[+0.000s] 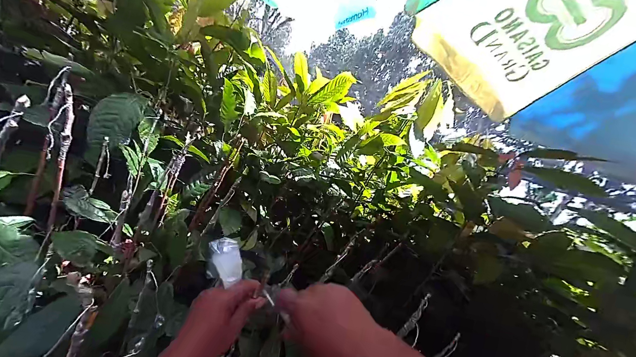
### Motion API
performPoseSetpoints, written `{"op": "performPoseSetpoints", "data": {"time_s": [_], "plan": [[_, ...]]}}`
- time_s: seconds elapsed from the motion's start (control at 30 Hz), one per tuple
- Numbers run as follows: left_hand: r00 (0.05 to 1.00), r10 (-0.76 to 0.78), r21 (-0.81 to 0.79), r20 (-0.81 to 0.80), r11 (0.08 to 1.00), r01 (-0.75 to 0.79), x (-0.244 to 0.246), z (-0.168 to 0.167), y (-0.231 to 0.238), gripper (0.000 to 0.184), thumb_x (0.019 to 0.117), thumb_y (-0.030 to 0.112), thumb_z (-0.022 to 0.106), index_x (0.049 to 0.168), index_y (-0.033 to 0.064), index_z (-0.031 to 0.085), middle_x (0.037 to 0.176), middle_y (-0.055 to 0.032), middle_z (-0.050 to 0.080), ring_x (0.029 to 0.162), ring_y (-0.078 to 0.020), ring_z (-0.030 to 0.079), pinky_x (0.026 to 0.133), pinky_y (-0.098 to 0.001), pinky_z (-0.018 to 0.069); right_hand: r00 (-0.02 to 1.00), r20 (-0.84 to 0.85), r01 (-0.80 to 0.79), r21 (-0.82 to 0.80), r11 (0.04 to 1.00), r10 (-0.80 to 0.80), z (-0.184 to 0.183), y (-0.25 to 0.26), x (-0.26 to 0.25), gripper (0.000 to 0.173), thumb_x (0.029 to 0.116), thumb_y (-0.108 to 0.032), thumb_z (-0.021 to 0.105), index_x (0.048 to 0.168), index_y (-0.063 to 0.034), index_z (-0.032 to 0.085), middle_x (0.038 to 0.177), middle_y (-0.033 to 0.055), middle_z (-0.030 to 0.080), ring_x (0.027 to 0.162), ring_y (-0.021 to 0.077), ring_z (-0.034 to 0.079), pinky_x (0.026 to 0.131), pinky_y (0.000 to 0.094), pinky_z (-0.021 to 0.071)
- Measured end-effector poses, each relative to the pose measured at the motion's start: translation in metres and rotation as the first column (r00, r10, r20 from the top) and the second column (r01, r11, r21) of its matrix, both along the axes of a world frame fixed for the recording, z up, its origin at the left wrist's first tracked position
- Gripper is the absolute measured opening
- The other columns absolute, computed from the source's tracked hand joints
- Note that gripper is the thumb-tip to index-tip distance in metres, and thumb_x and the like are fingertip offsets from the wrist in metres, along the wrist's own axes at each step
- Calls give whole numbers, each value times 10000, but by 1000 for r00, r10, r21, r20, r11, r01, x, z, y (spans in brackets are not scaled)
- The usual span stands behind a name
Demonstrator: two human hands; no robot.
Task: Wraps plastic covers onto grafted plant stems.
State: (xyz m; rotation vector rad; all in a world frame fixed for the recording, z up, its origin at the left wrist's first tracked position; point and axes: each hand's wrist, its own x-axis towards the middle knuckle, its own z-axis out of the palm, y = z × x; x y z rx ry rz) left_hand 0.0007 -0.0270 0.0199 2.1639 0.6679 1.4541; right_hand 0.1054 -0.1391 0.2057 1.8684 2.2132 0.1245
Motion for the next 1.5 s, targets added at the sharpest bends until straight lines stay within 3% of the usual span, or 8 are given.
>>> {"op": "performPoseSetpoints", "data": {"time_s": [0.27,0.4,0.57,0.77,0.9,1.0,1.13,1.5], "plan": [[997,3,-70,-78,998,-9,-1,10,-13,241,970,166,639,1144,47,757,944,-177,749,871,-363,733,815,-594,569,986,62,-155,34,987,153,-6,-3,-17,219,1036,-144,558,1194,-30,659,994,218,710,953,420,703,773,602,549],[977,-137,-37,-161,991,132,1,3,-16,246,1015,242,609,1149,100,759,972,-124,755,851,-301,741,807,-565,595,998,-39,-46,-144,989,41,21,41,24,379,1067,-127,513,1439,-61,544,1344,177,651,1232,366,629,1042,610,467],[991,-18,-59,136,998,26,-15,3,6,290,1007,289,577,1052,76,769,864,-52,751,709,-167,732,694,-409,636,983,-181,1,71,998,12,-25,20,39,235,1030,-191,608,1160,-13,689,999,180,726,947,333,703,879,543,539],[975,-92,-95,203,989,113,0,9,-7,220,919,225,676,1026,51,758,859,-70,744,764,-178,718,737,-436,599,871,-470,-155,16,988,144,-8,-15,-17,301,1041,-132,577,1326,-44,619,963,132,713,740,208,682,680,388,582],[986,-136,-85,100,986,144,0,9,-13,281,1017,304,606,1153,104,750,921,-34,763,718,-148,732,703,-393,637,997,79,7,89,996,-14,14,-2,1,282,1042,-149,551,1295,-29,583,1073,215,696,1029,399,681,840,600,540],[979,-74,34,188,997,69,3,7,-9,221,956,206,608,1060,98,770,815,-54,735,680,-176,701,646,-436,591,974,-187,-111,91,990,127,6,-17,-15,214,1031,-175,602,1171,-32,678,927,149,714,812,292,698,745,481,563],[988,-146,-6,50,989,147,4,8,-18,267,1030,250,576,1170,125,765,996,-79,754,811,-206,721,763,-469,602,991,-133,-4,48,999,10,16,8,21,365,1057,-129,525,1412,-49,550,1250,165,695,1123,314,684,982,536,519],[948,-177,-62,265,978,200,7,13,-22,161,889,95,642,971,-7,737,833,-68,726,770,-116,695,755,-352,576,916,318,-331,248,910,246,-39,-14,-29,179,929,19,611,1076,23,714,1195,198,651,1036,397,664,738,522,574]]}}
